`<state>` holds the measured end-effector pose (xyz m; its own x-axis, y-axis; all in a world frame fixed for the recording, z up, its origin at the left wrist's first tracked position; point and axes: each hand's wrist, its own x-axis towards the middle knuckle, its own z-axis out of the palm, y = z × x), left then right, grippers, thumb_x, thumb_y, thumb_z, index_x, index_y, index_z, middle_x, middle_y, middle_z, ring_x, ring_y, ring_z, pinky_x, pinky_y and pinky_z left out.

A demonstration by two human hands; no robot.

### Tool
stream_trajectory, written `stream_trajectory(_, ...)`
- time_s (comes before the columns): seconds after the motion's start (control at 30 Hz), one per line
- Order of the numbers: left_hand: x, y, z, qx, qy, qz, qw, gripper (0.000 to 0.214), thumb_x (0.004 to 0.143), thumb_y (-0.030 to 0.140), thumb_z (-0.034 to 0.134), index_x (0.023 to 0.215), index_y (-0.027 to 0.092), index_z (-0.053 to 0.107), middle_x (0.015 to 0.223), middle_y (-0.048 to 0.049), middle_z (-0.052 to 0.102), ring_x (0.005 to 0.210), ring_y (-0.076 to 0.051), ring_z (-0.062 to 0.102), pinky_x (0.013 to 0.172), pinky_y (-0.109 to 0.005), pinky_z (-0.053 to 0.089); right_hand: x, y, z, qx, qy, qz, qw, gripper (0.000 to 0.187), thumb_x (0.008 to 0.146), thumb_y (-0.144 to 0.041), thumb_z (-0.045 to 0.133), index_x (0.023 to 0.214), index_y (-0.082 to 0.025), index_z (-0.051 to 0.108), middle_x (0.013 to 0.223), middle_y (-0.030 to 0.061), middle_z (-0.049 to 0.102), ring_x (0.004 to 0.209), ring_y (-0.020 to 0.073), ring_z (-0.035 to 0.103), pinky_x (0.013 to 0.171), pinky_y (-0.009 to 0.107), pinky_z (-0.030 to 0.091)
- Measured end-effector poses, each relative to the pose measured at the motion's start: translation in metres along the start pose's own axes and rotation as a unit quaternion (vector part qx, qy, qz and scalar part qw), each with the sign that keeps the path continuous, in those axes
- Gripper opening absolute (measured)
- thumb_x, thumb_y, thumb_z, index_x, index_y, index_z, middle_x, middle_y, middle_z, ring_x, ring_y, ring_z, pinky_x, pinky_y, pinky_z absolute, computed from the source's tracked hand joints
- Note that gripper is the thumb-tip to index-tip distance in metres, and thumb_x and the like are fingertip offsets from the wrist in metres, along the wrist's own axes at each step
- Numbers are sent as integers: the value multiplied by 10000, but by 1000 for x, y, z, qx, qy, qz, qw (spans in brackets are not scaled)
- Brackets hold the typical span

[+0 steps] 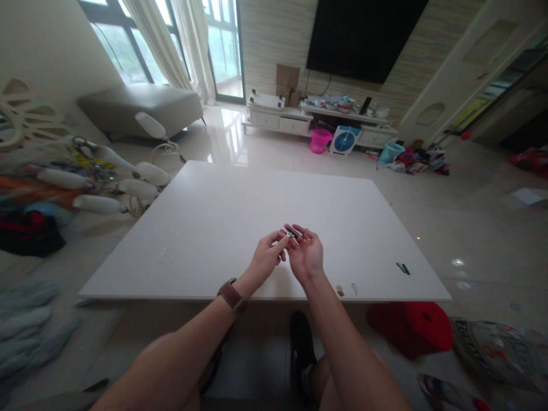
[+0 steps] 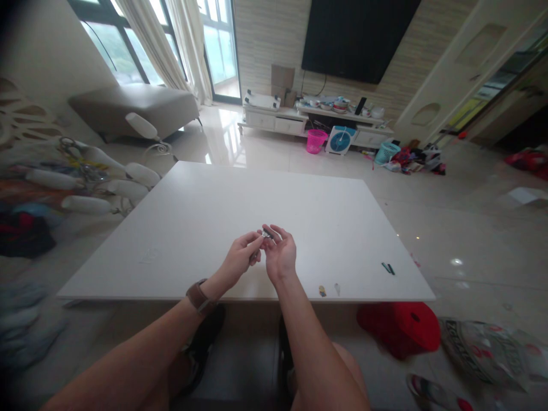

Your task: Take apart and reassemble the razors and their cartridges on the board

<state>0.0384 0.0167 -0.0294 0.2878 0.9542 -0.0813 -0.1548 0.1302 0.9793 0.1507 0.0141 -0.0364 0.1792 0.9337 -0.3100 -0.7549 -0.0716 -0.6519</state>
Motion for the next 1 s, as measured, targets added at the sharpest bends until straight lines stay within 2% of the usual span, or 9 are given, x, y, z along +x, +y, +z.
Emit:
stream_trajectory(0.13, 1, 0, -1, -8, 25, -10, 1000, 311, 833, 483, 628, 802, 175, 600, 556, 36, 546, 426, -77, 455, 418, -203, 306, 2, 3, 2, -33, 8, -32, 999, 108, 758, -263, 636, 838, -193, 656, 926, 46, 750, 770, 168, 684, 714, 301, 562)
stream_trajectory(0.23, 1, -1, -2, -9, 29, -6, 1000, 330, 824, 494, 635, 797, 167, 596, 571, 30, 554, 428, -74, 460, 417, -201, 312, 0, 4, 5, -42, 2, -40, 998, 91, 711, -189, 669, 800, -181, 688, 858, 28, 749, 740, 147, 672, 695, 272, 550)
stream_trajectory(0.43, 5, -6, -5, -3, 47, 12, 999, 332, 825, 482, 639, 776, 156, 598, 662, 4, 582, 470, -71, 491, 418, -193, 341, -1, 6, 6, -59, 0, -73, 996, 130, 647, -104, 748, 757, -164, 712, 834, 30, 755, 801, 136, 689, 812, 268, 548)
stream_trajectory(0.6, 6, -8, -5, 12, 62, 16, 998, 316, 833, 464, 633, 786, 152, 615, 721, -4, 591, 495, -71, 516, 423, -191, 354, 1, 8, 4, -74, 11, -102, 992, 138, 625, -137, 798, 740, -160, 726, 818, 32, 754, 809, 146, 689, 840, 294, 540)
stream_trajectory(0.8, 3, -6, -2, 29, 84, 15, 996, 316, 827, 464, 642, 811, 148, 655, 739, -11, 605, 500, -74, 530, 435, -197, 370, 2, 9, -5, -147, 30, -138, 979, 172, 621, -203, 823, 770, -156, 750, 787, 35, 745, 767, 152, 665, 775, 303, 515)
stream_trajectory(1.0, 4, -6, -3, 46, 87, 29, 995, 306, 839, 450, 637, 818, 146, 668, 752, -13, 618, 530, -84, 553, 464, -203, 383, 2, 6, -4, -195, 63, -167, 965, 186, 624, -257, 830, 746, -167, 721, 732, 12, 721, 707, 137, 629, 663, 263, 457)
